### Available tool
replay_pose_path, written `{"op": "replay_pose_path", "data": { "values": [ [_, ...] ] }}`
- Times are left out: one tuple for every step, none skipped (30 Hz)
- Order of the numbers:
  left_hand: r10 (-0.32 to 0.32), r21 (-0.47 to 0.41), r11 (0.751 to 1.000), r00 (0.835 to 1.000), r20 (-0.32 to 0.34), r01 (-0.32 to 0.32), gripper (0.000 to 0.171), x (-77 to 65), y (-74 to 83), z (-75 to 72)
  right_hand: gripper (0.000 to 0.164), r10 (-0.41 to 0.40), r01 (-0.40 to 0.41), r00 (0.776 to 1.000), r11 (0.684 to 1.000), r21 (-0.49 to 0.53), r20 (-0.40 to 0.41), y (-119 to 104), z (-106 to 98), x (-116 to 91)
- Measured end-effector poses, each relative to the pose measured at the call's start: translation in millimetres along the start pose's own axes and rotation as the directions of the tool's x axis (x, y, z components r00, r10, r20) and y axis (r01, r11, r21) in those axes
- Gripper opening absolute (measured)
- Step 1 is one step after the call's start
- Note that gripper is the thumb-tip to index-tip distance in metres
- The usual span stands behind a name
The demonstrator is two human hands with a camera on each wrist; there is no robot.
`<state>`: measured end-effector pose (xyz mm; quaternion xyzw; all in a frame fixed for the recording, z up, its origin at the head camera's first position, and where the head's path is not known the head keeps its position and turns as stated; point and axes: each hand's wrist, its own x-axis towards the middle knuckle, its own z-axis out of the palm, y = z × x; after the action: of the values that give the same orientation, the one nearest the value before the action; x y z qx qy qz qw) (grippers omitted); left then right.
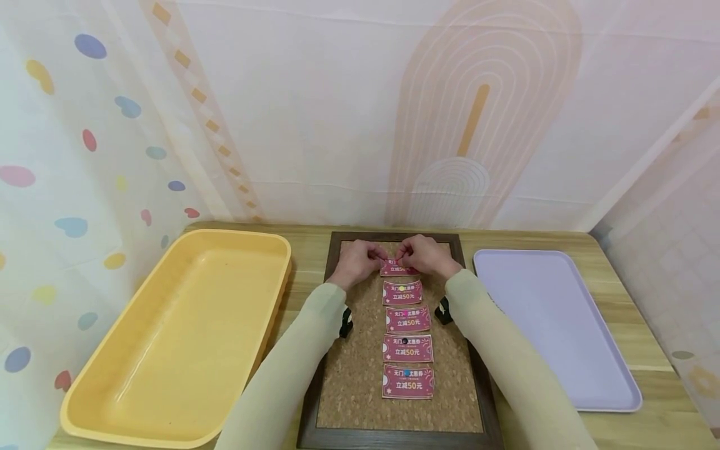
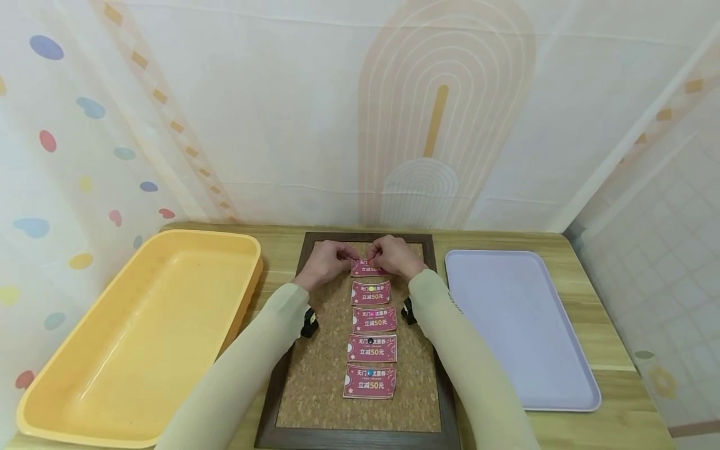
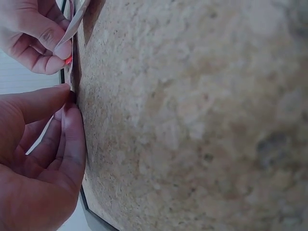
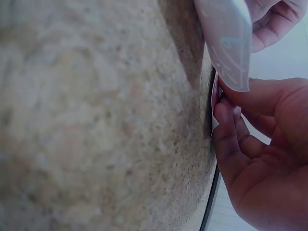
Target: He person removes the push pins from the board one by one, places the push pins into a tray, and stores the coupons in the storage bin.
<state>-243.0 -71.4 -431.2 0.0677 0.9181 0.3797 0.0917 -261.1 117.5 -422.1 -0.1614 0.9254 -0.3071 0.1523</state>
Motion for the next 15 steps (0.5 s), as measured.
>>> {"op": "replay_pose_path", "data": {
  "values": [
    [0.002,0.005,1.000,1.000,-0.001,-0.002,0.012,-0.1,0.2,-0.1,0.007,0.000,0.000,1.000,1.000,0.001,0.000,0.3,0.2,0.2],
    [0.003,0.007,1.000,1.000,-0.001,-0.003,0.013,-0.3,0.4,-0.2,0.007,0.000,0.000,1.000,1.000,0.001,0.001,0.6,0.4,0.3],
    [0.003,0.010,1.000,1.000,-0.002,-0.003,0.013,-0.3,0.5,-0.2,0.006,0.001,-0.001,1.000,1.000,0.002,0.001,0.9,0.7,0.3],
    [0.002,0.012,1.000,1.000,-0.003,-0.002,0.013,-0.4,0.5,-0.2,0.006,-0.003,0.003,1.000,1.000,0.001,0.002,1.2,0.8,0.3],
    [0.003,0.015,1.000,1.000,-0.005,-0.003,0.013,-0.5,0.6,-0.2,0.006,-0.005,0.005,1.000,1.000,0.001,0.003,1.4,0.7,0.2],
    [0.002,0.016,1.000,1.000,-0.006,-0.002,0.013,-0.5,0.7,-0.2,0.006,-0.009,0.009,1.000,1.000,0.002,0.006,1.6,0.6,-0.1],
    [0.002,0.017,1.000,1.000,-0.006,-0.002,0.013,-0.5,0.7,-0.1,0.006,-0.012,0.012,1.000,1.000,0.004,0.009,1.7,0.5,-0.4],
    [0.000,0.014,1.000,1.000,-0.005,0.000,0.013,-0.4,0.6,0.1,0.006,-0.016,0.016,1.000,1.000,0.006,0.011,1.9,0.4,-0.6],
    [0.000,0.015,1.000,1.000,-0.004,0.000,0.012,-0.4,0.6,0.2,0.006,-0.020,0.020,1.000,1.000,0.007,0.014,1.9,0.1,-1.0],
    [0.000,0.015,1.000,1.000,-0.004,0.000,0.012,-0.3,0.6,0.4,0.006,-0.021,0.021,1.000,1.000,0.011,0.018,1.9,-0.2,-1.4],
    [0.001,0.012,1.000,1.000,-0.003,-0.001,0.012,-0.3,0.6,0.6,0.005,-0.019,0.019,1.000,1.000,0.015,0.020,1.9,-0.5,-1.7],
    [0.002,0.010,1.000,1.000,-0.002,-0.002,0.012,-0.2,0.8,0.8,0.005,-0.020,0.019,0.999,1.000,0.019,0.025,2.0,-0.8,-2.0],
    [0.004,0.009,1.000,1.000,-0.002,-0.004,0.012,-0.1,0.9,1.0,0.005,-0.018,0.018,0.999,1.000,0.020,0.028,2.2,-1.1,-2.2],
    [0.005,0.009,1.000,1.000,-0.002,-0.005,0.012,0.0,1.1,1.1,0.005,-0.017,0.017,0.999,1.000,0.020,0.030,2.3,-1.4,-2.2],
    [0.006,0.010,1.000,1.000,-0.002,-0.006,0.012,0.0,1.3,1.2,0.006,-0.015,0.015,0.999,1.000,0.020,0.032,2.3,-1.7,-2.6]
  ]
}}
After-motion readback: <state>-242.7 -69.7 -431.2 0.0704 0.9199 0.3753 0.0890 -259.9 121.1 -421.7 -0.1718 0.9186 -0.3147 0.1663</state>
